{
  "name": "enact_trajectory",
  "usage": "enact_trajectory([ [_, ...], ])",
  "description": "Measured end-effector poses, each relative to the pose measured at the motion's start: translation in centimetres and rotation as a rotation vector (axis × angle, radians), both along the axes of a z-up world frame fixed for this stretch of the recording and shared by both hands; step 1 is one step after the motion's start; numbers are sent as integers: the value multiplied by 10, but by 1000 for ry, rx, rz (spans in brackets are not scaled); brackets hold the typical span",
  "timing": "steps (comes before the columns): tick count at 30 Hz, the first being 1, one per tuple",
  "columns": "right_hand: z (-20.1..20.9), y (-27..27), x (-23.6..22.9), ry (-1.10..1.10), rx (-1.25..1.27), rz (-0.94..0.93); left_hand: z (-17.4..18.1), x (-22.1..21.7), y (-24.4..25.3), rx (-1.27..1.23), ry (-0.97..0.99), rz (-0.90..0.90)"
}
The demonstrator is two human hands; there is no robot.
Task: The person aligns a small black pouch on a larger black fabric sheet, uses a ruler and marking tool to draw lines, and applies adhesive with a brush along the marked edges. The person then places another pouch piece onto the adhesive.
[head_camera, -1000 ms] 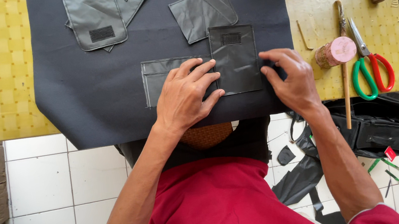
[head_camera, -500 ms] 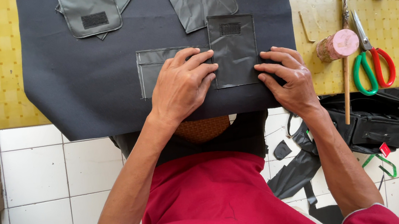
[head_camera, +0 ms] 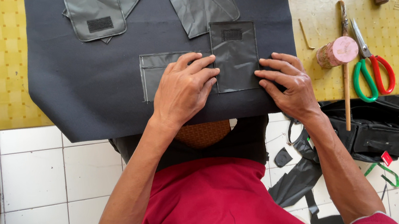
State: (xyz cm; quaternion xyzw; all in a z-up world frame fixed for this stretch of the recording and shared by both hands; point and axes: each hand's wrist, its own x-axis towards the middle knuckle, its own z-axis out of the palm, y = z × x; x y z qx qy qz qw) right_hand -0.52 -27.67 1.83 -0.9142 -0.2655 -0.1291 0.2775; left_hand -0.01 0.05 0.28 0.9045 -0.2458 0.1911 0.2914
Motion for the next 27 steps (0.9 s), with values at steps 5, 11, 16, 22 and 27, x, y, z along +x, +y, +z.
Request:
enact_trajectory([
  [5, -1, -2, -1, 1, 8, 2, -2, 0, -2, 5, 8, 5],
  [11, -2, -1, 0, -9, 18, 6, -1, 0, 0, 10, 12, -16],
  [16, 0, 1, -1, -20, 20, 8, 4, -2, 1, 25, 4, -21],
  [22, 0, 2, -2, -24, 20, -6, 9, -4, -1, 37, -26, -11],
  [27, 0, 4, -3, -10, 16, -31, 6, -4, -1, 79, -36, -11],
])
